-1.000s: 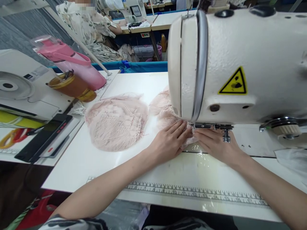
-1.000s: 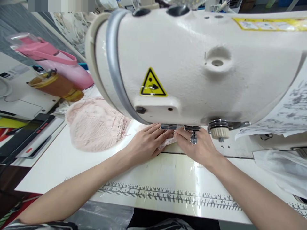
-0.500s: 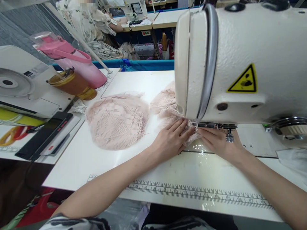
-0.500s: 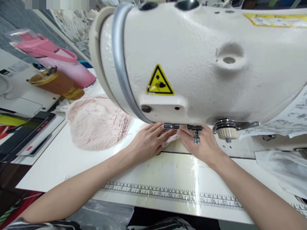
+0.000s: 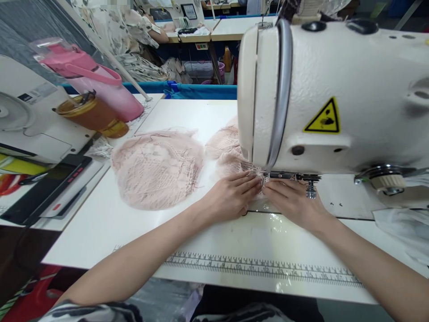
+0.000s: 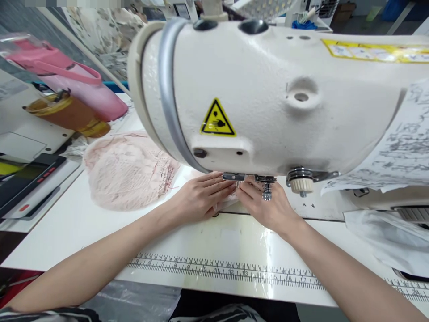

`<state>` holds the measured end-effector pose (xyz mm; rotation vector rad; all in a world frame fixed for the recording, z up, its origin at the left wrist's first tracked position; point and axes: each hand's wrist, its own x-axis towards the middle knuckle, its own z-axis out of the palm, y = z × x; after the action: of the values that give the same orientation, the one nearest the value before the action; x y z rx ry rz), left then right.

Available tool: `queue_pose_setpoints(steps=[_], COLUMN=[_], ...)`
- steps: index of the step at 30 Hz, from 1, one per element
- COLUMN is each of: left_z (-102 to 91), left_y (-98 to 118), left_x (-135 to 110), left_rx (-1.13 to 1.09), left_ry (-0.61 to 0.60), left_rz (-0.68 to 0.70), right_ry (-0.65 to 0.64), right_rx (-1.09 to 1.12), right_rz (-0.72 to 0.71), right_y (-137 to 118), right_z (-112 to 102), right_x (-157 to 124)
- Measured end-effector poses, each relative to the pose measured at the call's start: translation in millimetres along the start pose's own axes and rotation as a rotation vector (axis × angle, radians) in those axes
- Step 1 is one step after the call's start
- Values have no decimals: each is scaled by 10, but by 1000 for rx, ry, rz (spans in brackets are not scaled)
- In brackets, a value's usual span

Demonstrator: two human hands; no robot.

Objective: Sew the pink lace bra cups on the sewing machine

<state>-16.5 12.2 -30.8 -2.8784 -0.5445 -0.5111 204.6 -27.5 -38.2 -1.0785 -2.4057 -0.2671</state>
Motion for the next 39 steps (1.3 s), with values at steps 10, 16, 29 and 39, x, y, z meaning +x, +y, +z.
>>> queue_pose_setpoints(steps=[10,16,29,39], left_z=[13,-4,-10,0], left_y=[-7,32,87,197], left_x=[4,3,13,41], left_rx=[-30,-45,14,71], left_ry=[-15,-44,-45,-32], left_rz=[-50,-99,-133,-181], right_ry=[-17,-2,-7,-43], right_rx=[6,11,11,-43], right_rz=[-35,-47,-54,-47], right_y=[-18,-38,-12,11], right_z=[106,113,127,91], right_x=[-3,-16,-42,-23])
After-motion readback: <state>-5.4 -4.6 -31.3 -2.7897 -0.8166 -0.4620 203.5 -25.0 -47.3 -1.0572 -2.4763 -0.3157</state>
